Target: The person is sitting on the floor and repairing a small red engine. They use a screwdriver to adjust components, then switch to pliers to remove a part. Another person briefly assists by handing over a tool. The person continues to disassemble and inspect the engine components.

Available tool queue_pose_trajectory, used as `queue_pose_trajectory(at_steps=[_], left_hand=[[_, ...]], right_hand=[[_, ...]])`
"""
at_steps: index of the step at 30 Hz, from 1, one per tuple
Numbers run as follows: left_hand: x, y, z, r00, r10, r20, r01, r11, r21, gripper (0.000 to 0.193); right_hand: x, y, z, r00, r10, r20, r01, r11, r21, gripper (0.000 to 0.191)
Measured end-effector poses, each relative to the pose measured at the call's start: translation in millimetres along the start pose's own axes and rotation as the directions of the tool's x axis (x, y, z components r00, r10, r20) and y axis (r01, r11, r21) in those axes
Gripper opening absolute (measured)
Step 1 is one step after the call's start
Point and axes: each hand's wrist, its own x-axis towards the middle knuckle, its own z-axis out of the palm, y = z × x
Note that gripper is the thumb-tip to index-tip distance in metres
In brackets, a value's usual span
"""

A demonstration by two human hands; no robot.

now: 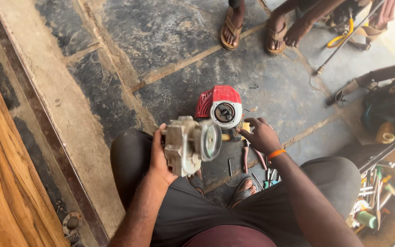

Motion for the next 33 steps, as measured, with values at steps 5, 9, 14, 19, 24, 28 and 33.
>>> queue_pose_trajectory(at_steps=[5, 9, 14, 19, 24, 28, 33], left_hand=[[-4.0, 12.2, 1.6, 0.981, 0.192, 0.018, -0.173, 0.92, -0.351, 0.082], [-5.8, 18.5, -4.2, 0.973, 0.229, -0.025, -0.221, 0.901, -0.373, 0.084], [-5.9, 16.0, -16.6, 0.956, 0.289, 0.041, -0.26, 0.906, -0.333, 0.076], [-2.3, 13.6, -20.9, 0.971, 0.237, 0.025, -0.212, 0.906, -0.366, 0.073], [-3.2, 15.6, -16.5, 0.983, 0.183, -0.016, -0.177, 0.92, -0.349, 0.076], [-1.4, 16.2, -11.0, 0.985, 0.165, -0.053, -0.173, 0.937, -0.303, 0.079], [2.8, 14.3, -9.2, 0.984, 0.176, -0.021, -0.175, 0.945, -0.276, 0.078]], right_hand=[[58.5, -31.4, 36.9, 0.987, -0.103, -0.121, 0.075, 0.975, -0.21, 0.086], [84.5, -58.1, 54.1, 0.98, -0.074, -0.183, 0.022, 0.962, -0.272, 0.094], [85.4, -67.3, 56.2, 0.994, 0.005, -0.111, -0.042, 0.941, -0.336, 0.078], [82.3, -74.0, 57.1, 0.988, -0.007, -0.155, -0.062, 0.896, -0.44, 0.081], [91.6, -70.8, 61.0, 0.998, -0.046, -0.053, 0.019, 0.902, -0.432, 0.069], [98.6, -57.8, 57.1, 0.978, -0.209, 0.024, 0.2, 0.892, -0.405, 0.054], [102.3, -51.2, 47.2, 0.901, -0.42, 0.109, 0.426, 0.806, -0.412, 0.057]])
